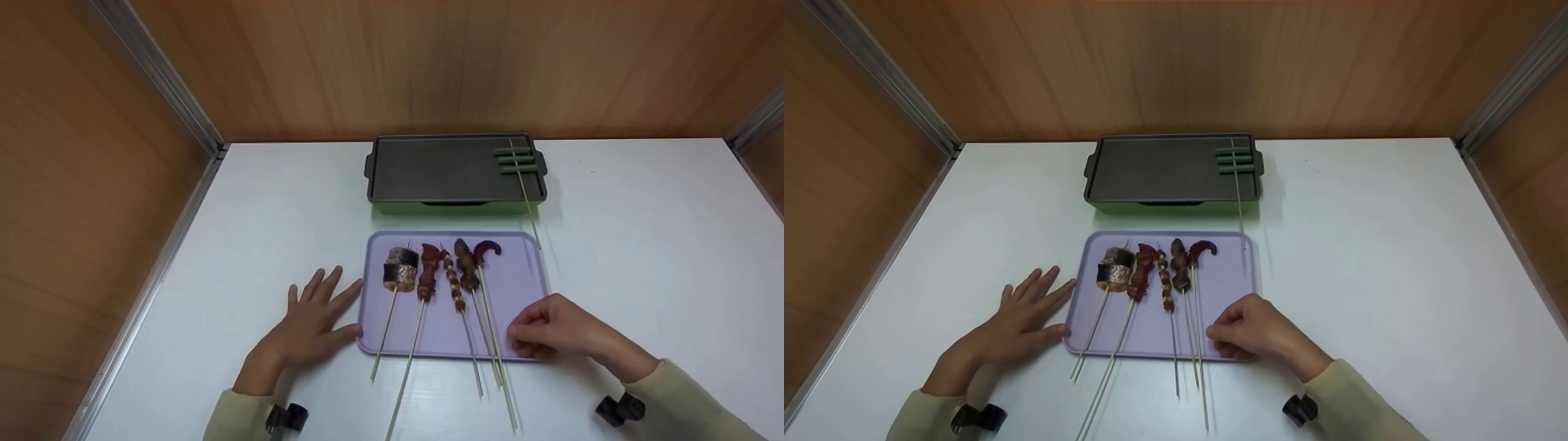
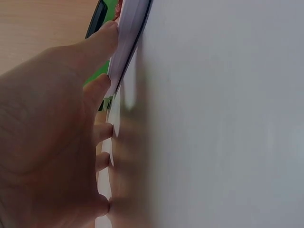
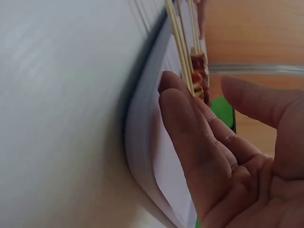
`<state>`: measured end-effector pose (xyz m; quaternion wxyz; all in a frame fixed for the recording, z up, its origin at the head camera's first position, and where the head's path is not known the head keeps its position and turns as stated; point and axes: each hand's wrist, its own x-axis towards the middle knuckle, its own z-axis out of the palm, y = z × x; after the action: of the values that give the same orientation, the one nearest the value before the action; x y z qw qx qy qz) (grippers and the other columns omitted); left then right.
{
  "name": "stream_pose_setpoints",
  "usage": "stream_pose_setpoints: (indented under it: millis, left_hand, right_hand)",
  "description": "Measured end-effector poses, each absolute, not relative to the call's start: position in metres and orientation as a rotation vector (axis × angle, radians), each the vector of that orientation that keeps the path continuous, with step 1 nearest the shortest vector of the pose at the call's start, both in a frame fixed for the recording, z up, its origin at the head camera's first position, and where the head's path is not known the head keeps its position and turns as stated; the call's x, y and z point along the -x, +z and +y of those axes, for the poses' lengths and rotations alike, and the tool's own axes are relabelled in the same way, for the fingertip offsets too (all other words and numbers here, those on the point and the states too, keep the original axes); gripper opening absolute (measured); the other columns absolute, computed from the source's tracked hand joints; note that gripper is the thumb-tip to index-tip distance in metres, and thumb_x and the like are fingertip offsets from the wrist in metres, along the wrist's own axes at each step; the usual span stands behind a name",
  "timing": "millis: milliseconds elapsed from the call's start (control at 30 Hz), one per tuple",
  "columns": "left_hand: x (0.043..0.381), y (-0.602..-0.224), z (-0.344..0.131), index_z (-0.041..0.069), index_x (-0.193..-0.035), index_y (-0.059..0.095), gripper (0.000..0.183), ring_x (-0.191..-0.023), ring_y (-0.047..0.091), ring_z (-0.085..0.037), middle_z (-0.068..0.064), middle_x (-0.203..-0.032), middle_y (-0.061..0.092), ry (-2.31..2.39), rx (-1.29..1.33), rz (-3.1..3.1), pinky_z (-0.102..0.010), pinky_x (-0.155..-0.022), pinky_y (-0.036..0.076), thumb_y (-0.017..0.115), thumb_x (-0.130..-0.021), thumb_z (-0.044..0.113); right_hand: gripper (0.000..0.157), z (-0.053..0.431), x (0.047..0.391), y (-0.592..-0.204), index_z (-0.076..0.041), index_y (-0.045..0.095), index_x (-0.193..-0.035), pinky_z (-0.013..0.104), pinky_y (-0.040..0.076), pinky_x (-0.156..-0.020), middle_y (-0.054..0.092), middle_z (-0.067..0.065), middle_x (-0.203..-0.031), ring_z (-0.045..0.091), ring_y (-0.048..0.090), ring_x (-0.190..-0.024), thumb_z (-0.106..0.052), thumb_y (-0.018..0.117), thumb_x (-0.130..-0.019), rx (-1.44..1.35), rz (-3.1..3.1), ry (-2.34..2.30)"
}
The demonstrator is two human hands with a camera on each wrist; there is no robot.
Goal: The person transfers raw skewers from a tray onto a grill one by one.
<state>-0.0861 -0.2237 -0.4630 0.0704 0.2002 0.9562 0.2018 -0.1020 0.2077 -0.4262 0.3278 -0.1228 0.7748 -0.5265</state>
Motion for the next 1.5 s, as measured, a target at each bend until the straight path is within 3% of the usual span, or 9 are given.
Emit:
stream_pose_setpoints:
  millis: [333,567,1100,1300,1500]
  left_hand:
    - [0.084,-0.461,-0.223,0.031,-0.155,0.028,0.073,-0.149,0.000,-0.037,-0.010,-0.164,0.010,0.604,-0.600,2.877,-0.074,-0.105,-0.002,0.051,-0.094,0.061]
    - [0.085,-0.462,-0.223,0.033,-0.155,0.028,0.072,-0.149,0.001,-0.037,-0.010,-0.164,0.011,0.599,-0.604,2.886,-0.074,-0.105,-0.002,0.050,-0.093,0.062]
    - [0.085,-0.463,-0.224,0.033,-0.155,0.028,0.071,-0.149,0.002,-0.037,-0.009,-0.163,0.012,0.615,-0.617,2.885,-0.075,-0.105,-0.001,0.051,-0.094,0.062]
    - [0.085,-0.464,-0.224,0.034,-0.155,0.028,0.072,-0.149,0.002,-0.037,-0.009,-0.163,0.012,0.624,-0.609,2.882,-0.074,-0.105,-0.002,0.051,-0.093,0.062]
    - [0.086,-0.463,-0.223,0.033,-0.155,0.029,0.072,-0.148,0.001,-0.037,-0.010,-0.163,0.012,0.614,-0.613,2.879,-0.075,-0.105,-0.002,0.051,-0.093,0.061]
  right_hand:
    - [0.024,0.185,0.106,-0.435,-0.001,0.077,-0.091,0.028,0.054,-0.054,0.072,0.011,-0.073,0.017,0.068,-0.061,-0.024,0.078,-0.085,0.296,2.102,-1.287]
    - [0.024,0.179,0.108,-0.441,0.002,0.076,-0.089,0.028,0.055,-0.054,0.072,0.011,-0.072,0.016,0.069,-0.059,-0.019,0.082,-0.080,0.254,2.078,-1.328]
    - [0.030,0.191,0.103,-0.444,0.008,0.071,-0.104,0.024,0.053,-0.053,0.072,0.010,-0.072,0.012,0.067,-0.058,-0.015,0.075,-0.085,0.130,2.033,-1.428]
    - [0.031,0.199,0.099,-0.438,0.008,0.071,-0.105,0.027,0.056,-0.057,0.074,0.012,-0.083,0.016,0.070,-0.069,-0.016,0.075,-0.086,0.136,2.062,-1.451]
    - [0.032,0.204,0.092,-0.429,0.012,0.067,-0.107,0.030,0.058,-0.059,0.074,0.014,-0.082,0.017,0.070,-0.070,-0.013,0.072,-0.089,0.115,1.990,-1.532]
